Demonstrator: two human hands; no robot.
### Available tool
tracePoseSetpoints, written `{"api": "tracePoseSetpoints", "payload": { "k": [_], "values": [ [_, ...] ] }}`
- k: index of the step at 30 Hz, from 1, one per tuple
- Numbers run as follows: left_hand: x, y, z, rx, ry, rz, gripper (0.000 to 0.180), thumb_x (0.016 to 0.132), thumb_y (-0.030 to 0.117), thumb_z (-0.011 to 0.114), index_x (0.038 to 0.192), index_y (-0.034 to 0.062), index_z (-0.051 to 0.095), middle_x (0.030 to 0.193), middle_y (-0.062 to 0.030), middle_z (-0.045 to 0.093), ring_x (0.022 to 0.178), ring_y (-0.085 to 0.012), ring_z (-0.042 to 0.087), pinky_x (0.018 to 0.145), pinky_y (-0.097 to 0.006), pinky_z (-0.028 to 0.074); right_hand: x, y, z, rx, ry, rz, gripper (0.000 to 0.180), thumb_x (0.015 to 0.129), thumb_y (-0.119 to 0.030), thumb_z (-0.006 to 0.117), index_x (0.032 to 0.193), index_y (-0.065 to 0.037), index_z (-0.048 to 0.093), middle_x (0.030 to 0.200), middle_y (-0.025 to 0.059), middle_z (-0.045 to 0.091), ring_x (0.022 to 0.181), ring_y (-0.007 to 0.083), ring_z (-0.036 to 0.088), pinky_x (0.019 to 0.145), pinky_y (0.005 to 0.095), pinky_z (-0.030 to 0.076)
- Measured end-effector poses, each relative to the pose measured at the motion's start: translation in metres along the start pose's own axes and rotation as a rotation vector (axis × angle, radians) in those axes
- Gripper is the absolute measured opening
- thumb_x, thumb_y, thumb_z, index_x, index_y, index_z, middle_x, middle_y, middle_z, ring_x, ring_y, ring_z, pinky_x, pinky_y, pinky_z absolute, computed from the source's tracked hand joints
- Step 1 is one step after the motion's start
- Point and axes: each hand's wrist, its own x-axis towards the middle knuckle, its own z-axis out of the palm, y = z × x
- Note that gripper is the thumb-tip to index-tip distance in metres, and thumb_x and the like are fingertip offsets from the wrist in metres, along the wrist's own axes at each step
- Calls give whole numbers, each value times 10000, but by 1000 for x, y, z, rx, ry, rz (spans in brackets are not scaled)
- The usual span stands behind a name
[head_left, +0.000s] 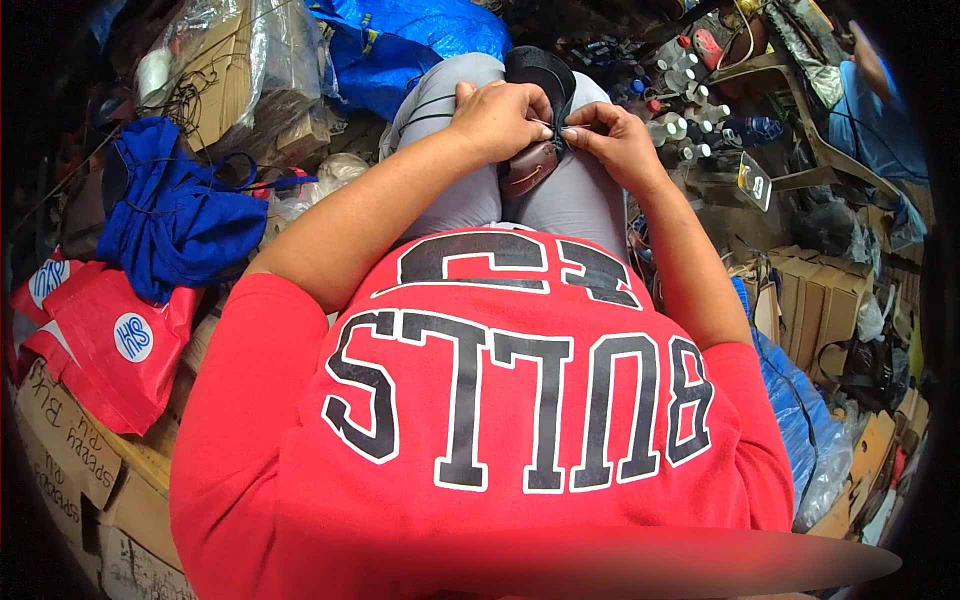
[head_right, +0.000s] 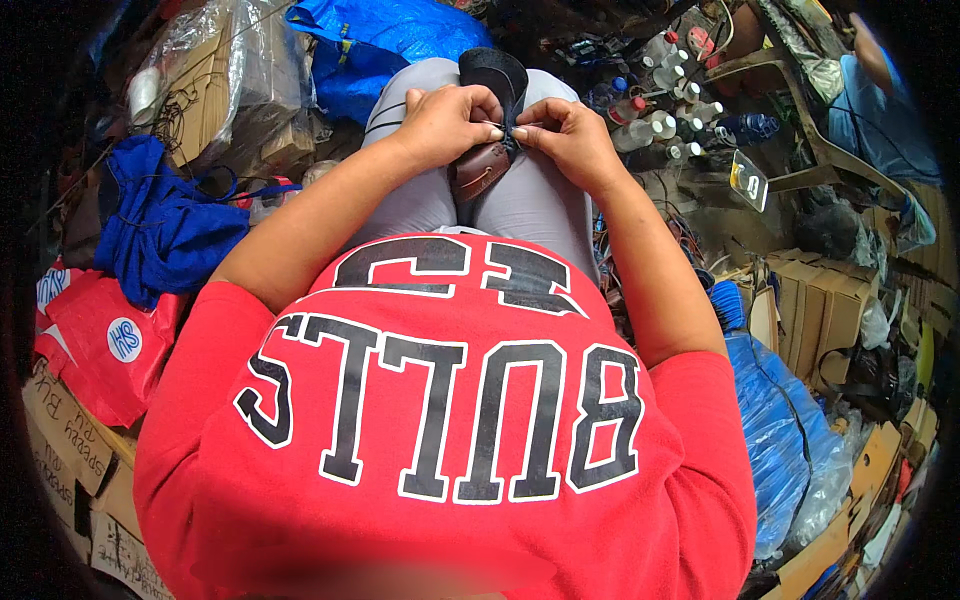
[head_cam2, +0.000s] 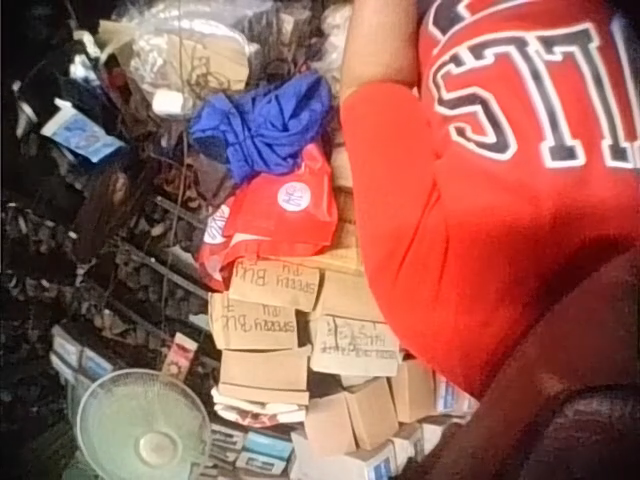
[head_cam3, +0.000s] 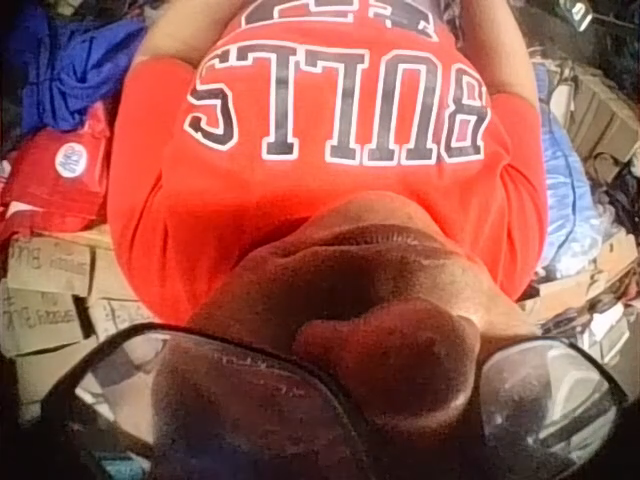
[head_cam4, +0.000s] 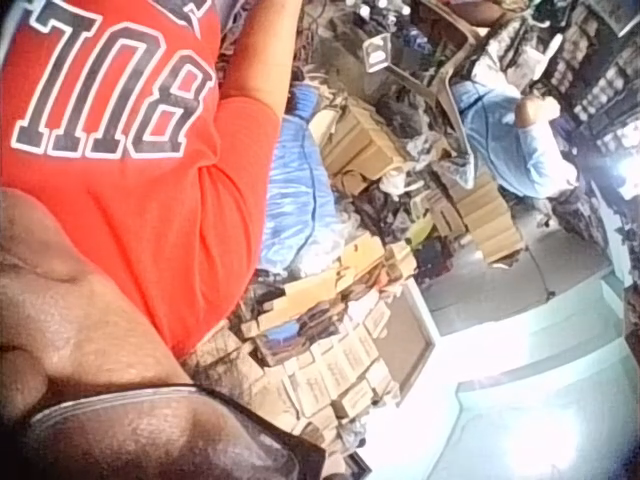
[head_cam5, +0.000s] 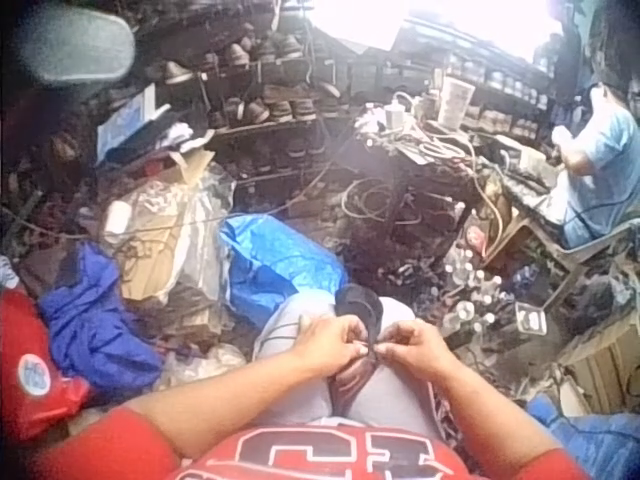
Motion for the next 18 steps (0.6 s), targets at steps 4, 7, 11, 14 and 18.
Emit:
{"api": "tracePoseSetpoints", "payload": {
  "k": [4,7,11,14,18],
  "values": [
    [5,-2,-3,27,-10,38,132,686,289,735,785,210,700,799,42,657,948,-194,520,797,-417,283,3,-10,-7,-225,-66,-122,108,764,-101,717,815,-17,673,781,19,635,731,65,546,672,219,448],
    [-2,-15,-12,141,166,196,132,679,296,739,707,184,676,815,35,568,973,-190,487,785,-430,281,-1,2,-21,-191,-29,-136,136,749,-128,732,793,-17,667,742,15,621,714,84,539,684,248,440],
    [-15,-8,-18,161,101,182,99,746,260,678,796,176,663,808,7,610,917,-213,535,779,-419,294,-7,4,-22,31,-11,3,189,722,-180,756,793,-31,665,812,27,556,835,142,531,754,281,427],
    [-12,3,-21,165,-28,115,108,801,248,619,863,171,661,807,-38,653,842,-241,592,769,-412,307,-12,4,-21,-80,20,-161,173,714,-181,762,799,-61,670,921,41,498,920,152,497,795,276,420],
    [-6,0,-16,156,-24,173,136,833,247,579,911,170,659,805,-69,670,783,-265,621,765,-405,319,-25,9,-26,-64,-30,11,143,749,-111,716,820,-19,633,974,10,451,909,101,480,820,246,404]
  ]
}}
